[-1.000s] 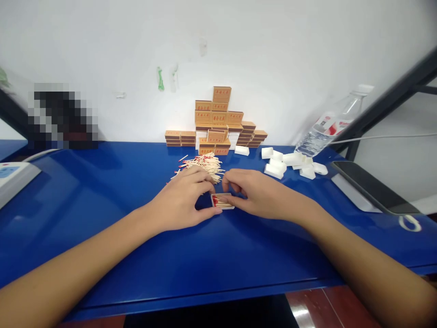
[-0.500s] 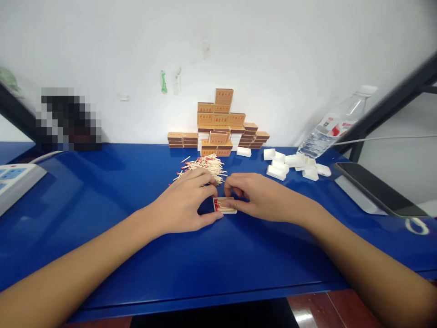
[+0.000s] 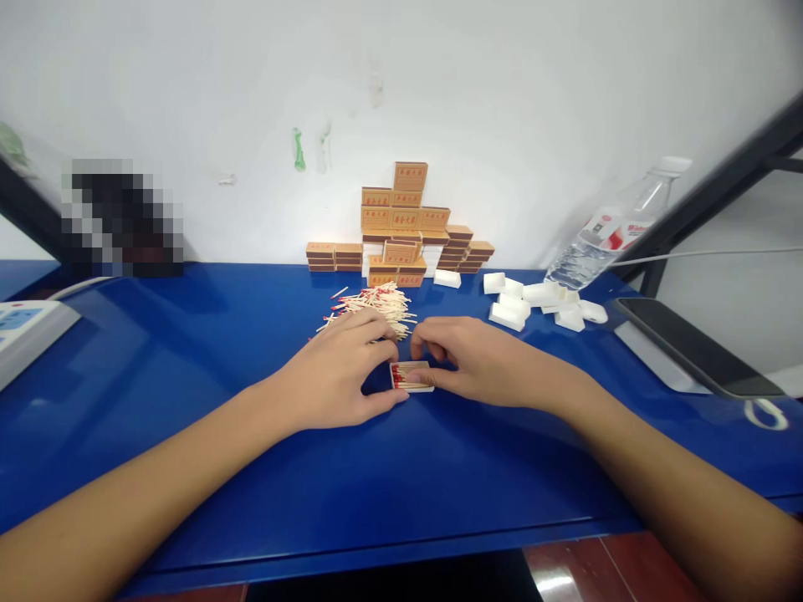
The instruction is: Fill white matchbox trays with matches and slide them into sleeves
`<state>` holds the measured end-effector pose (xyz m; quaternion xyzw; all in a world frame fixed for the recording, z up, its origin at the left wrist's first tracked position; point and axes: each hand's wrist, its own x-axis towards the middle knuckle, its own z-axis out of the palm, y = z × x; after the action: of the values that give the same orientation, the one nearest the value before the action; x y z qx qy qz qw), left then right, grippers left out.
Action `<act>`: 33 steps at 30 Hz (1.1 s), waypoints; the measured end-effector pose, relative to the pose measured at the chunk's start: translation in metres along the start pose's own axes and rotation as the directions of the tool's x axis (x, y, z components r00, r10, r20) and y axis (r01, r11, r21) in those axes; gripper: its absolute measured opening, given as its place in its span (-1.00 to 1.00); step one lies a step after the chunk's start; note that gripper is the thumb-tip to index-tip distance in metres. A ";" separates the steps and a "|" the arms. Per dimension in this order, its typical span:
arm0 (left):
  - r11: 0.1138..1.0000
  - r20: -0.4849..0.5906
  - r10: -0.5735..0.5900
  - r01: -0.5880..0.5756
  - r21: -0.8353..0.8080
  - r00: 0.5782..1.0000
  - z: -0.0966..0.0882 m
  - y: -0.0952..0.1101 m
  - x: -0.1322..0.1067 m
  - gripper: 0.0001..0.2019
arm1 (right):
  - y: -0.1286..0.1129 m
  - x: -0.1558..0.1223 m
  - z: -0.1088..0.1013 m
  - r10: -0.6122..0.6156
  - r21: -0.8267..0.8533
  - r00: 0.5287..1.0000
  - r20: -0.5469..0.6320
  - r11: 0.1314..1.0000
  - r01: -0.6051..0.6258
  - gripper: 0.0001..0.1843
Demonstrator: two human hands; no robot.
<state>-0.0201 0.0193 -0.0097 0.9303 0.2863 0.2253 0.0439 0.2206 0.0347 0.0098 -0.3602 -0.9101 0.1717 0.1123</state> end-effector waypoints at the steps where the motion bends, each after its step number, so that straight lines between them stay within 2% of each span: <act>1: 1.000 -0.003 0.004 -0.004 0.000 1.000 0.000 0.000 0.000 -0.77 | 0.000 0.000 0.000 0.005 -0.002 1.000 0.005 1.000 -0.005 -0.74; 22: 0.999 -0.009 0.028 -0.028 0.033 1.000 0.001 -0.001 -0.001 -0.75 | 0.001 0.003 -0.002 0.045 -0.016 0.999 0.026 0.999 -0.045 -0.78; 29: 0.999 0.003 0.029 -0.030 0.042 1.000 0.000 -0.001 0.000 -0.74 | -0.001 0.001 0.001 0.021 -0.030 1.000 -0.009 0.999 -0.021 -0.75; 33: 0.999 -0.006 0.036 -0.036 0.036 0.999 0.000 -0.001 0.000 -0.74 | 0.007 0.003 0.001 0.020 -0.021 0.999 -0.049 1.000 -0.021 -0.84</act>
<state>-0.0206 0.0205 -0.0103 0.9351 0.2736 0.2240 0.0221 0.2222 0.0414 0.0070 -0.3748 -0.9051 0.1540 0.1286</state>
